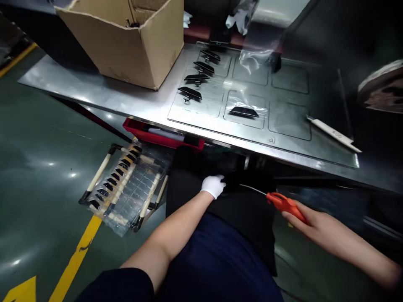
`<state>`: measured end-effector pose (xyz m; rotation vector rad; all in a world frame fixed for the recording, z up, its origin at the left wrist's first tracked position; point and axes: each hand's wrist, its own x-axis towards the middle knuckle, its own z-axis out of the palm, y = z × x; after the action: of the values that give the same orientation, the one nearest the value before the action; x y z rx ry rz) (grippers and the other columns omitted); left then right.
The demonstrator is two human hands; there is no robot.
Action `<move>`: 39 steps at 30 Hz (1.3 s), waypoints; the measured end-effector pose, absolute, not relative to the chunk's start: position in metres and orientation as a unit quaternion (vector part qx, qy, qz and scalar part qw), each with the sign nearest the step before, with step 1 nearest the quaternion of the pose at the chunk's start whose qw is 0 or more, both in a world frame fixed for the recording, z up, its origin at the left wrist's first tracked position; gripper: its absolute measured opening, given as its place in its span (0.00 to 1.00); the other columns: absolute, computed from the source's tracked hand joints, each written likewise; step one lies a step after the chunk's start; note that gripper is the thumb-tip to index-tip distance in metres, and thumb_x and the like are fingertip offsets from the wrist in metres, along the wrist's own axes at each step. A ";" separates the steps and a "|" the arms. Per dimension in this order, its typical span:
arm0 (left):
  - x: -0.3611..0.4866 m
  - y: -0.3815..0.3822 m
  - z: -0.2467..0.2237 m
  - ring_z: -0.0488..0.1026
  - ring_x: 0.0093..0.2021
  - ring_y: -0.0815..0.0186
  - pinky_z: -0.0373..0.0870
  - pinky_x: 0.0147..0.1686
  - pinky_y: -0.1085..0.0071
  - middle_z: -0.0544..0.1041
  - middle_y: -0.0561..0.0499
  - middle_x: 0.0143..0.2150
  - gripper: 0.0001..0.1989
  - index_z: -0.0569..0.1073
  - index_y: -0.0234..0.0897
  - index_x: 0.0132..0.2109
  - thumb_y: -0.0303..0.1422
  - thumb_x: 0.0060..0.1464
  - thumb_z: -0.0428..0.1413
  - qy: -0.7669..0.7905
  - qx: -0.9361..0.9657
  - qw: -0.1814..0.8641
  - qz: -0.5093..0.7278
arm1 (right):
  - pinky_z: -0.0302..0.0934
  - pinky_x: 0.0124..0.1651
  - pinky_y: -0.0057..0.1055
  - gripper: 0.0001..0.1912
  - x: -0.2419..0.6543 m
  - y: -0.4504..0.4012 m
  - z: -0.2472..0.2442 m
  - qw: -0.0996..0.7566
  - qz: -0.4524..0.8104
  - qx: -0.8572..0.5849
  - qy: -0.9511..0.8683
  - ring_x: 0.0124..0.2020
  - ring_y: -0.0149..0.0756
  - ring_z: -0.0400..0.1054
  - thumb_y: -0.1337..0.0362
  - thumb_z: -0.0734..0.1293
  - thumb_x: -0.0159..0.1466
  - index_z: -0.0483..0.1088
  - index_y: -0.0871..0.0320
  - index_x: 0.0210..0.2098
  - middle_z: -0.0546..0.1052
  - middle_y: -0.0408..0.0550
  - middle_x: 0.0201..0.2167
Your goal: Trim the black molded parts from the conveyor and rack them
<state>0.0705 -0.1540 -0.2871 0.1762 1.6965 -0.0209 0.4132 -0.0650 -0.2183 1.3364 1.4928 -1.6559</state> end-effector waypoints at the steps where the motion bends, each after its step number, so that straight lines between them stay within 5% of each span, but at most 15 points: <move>1: 0.068 -0.151 -0.285 0.65 0.69 0.58 0.54 0.75 0.48 0.74 0.42 0.62 0.18 0.78 0.34 0.52 0.31 0.54 0.65 0.751 0.075 0.657 -0.004 | 0.69 0.36 0.40 0.28 0.413 -0.065 -0.214 0.284 -0.623 0.489 0.540 0.36 0.51 0.78 0.41 0.68 0.64 0.72 0.42 0.60 0.81 0.55 0.39; 4: 0.064 -0.143 -0.270 0.71 0.63 0.58 0.63 0.71 0.50 0.76 0.40 0.58 0.18 0.77 0.31 0.51 0.32 0.54 0.65 0.751 0.039 0.658 0.041 | 0.68 0.44 0.37 0.27 0.410 -0.062 -0.189 0.300 -0.680 0.448 0.497 0.41 0.45 0.77 0.43 0.64 0.69 0.69 0.45 0.64 0.80 0.48 0.44; 9: 0.072 -0.128 -0.250 0.79 0.56 0.59 0.77 0.59 0.61 0.74 0.32 0.60 0.24 0.66 0.28 0.60 0.32 0.59 0.59 0.722 -0.068 0.669 0.161 | 0.67 0.41 0.30 0.24 0.452 -0.058 -0.176 0.121 -0.764 0.529 0.350 0.38 0.37 0.73 0.56 0.70 0.65 0.74 0.60 0.57 0.79 0.49 0.41; 14: 0.091 -0.103 -0.198 0.76 0.60 0.53 0.81 0.55 0.64 0.75 0.40 0.61 0.21 0.73 0.36 0.54 0.37 0.55 0.65 0.684 -0.100 0.692 0.208 | 0.66 0.58 0.38 0.32 0.513 -0.065 -0.186 -0.014 -0.624 0.713 0.318 0.51 0.43 0.74 0.53 0.74 0.61 0.68 0.64 0.59 0.77 0.57 0.52; 18: 0.116 -0.067 -0.143 0.80 0.52 0.57 0.83 0.49 0.62 0.78 0.45 0.55 0.18 0.76 0.41 0.49 0.37 0.52 0.67 0.655 -0.135 0.678 0.306 | 0.59 0.66 0.37 0.35 0.506 -0.063 -0.221 -0.122 -0.459 0.807 0.351 0.59 0.42 0.70 0.48 0.70 0.64 0.62 0.59 0.63 0.72 0.58 0.60; 21: 0.127 -0.040 -0.122 0.78 0.45 0.66 0.83 0.44 0.68 0.77 0.50 0.47 0.16 0.75 0.43 0.47 0.38 0.52 0.67 0.597 -0.138 0.697 0.373 | 0.60 0.62 0.44 0.34 0.481 -0.068 -0.265 -0.023 -0.364 0.859 0.359 0.58 0.51 0.70 0.45 0.68 0.65 0.65 0.60 0.63 0.74 0.60 0.56; 23: 0.129 -0.026 -0.112 0.75 0.41 0.71 0.80 0.42 0.73 0.73 0.53 0.42 0.14 0.75 0.45 0.46 0.38 0.53 0.66 0.560 -0.136 0.707 0.410 | 0.63 0.55 0.50 0.31 0.458 -0.076 -0.288 0.052 -0.416 0.846 0.331 0.51 0.60 0.72 0.45 0.66 0.64 0.71 0.65 0.54 0.78 0.65 0.46; 26: 0.127 -0.013 -0.102 0.72 0.38 0.74 0.78 0.40 0.76 0.70 0.54 0.39 0.13 0.74 0.46 0.46 0.39 0.54 0.66 0.548 -0.123 0.703 0.436 | 0.67 0.45 0.44 0.24 0.417 -0.085 -0.288 0.058 -0.584 0.747 0.313 0.38 0.51 0.75 0.46 0.67 0.64 0.76 0.64 0.40 0.79 0.59 0.34; 29: 0.124 -0.010 -0.099 0.71 0.38 0.73 0.77 0.39 0.77 0.72 0.55 0.40 0.15 0.74 0.48 0.45 0.41 0.52 0.67 0.577 -0.108 0.686 0.430 | 0.66 0.39 0.31 0.21 0.375 -0.067 -0.241 -0.028 -0.676 0.649 0.347 0.34 0.35 0.74 0.47 0.65 0.69 0.77 0.57 0.47 0.79 0.49 0.37; 33: 0.119 -0.016 -0.106 0.78 0.48 0.63 0.81 0.44 0.68 0.78 0.53 0.54 0.24 0.74 0.50 0.48 0.44 0.45 0.71 0.644 -0.095 0.645 0.401 | 0.63 0.39 0.25 0.09 0.322 -0.004 -0.159 -0.257 -0.629 0.525 0.513 0.35 0.27 0.69 0.62 0.69 0.69 0.76 0.56 0.47 0.75 0.45 0.37; 39: 0.110 -0.022 -0.116 0.77 0.59 0.60 0.77 0.60 0.63 0.80 0.53 0.56 0.19 0.76 0.47 0.48 0.39 0.50 0.69 0.663 -0.036 0.600 0.446 | 0.56 0.31 0.27 0.08 0.268 0.043 -0.136 -0.278 -0.604 0.394 0.634 0.30 0.25 0.63 0.65 0.65 0.71 0.75 0.64 0.43 0.74 0.46 0.33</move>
<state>0.1102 -0.0225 -0.1160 -0.0833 1.5380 1.0345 0.2678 0.0435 -0.1358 1.5206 2.4473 -2.3296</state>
